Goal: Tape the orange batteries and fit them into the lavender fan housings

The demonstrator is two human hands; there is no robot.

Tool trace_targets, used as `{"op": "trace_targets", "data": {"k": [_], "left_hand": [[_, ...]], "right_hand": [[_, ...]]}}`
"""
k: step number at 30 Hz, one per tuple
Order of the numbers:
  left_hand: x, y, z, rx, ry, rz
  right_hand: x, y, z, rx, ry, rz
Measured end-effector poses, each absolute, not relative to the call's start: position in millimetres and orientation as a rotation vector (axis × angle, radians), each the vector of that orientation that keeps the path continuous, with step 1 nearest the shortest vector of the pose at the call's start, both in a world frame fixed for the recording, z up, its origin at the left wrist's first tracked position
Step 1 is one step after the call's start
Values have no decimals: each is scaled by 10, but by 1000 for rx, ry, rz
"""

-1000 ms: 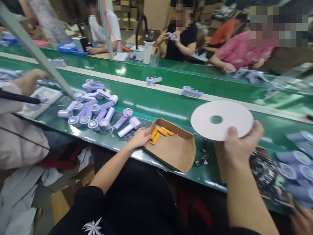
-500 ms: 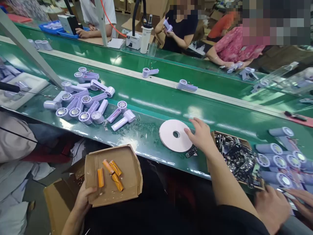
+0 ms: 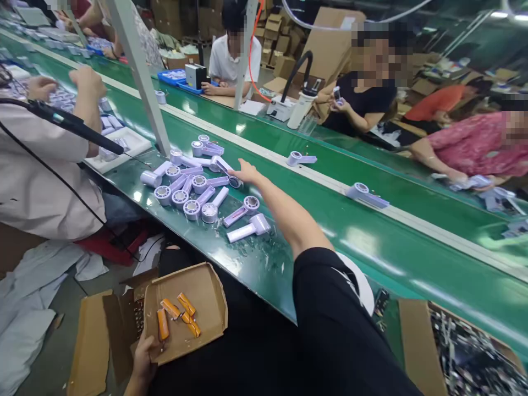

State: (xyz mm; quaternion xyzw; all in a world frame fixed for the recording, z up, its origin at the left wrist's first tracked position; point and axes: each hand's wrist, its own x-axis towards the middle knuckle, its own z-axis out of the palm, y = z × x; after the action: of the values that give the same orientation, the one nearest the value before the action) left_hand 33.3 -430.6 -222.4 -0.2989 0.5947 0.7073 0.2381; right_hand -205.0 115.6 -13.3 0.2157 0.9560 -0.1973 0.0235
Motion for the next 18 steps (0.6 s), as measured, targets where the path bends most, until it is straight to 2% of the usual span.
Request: {"op": "trace_targets", "data": {"k": [6, 11, 18], "left_hand": [[291, -4266, -2264, -941, 1577, 1956], [247, -4298, -2399, -1005, 1480, 1998], [213, -4260, -2517, -968, 1431, 1975]], "right_hand": [[-2719, 1178, -22, 566, 3024, -468], [-3257, 1138, 141, 251, 2978, -503], [-3818, 842, -137, 183, 2795, -427]]}}
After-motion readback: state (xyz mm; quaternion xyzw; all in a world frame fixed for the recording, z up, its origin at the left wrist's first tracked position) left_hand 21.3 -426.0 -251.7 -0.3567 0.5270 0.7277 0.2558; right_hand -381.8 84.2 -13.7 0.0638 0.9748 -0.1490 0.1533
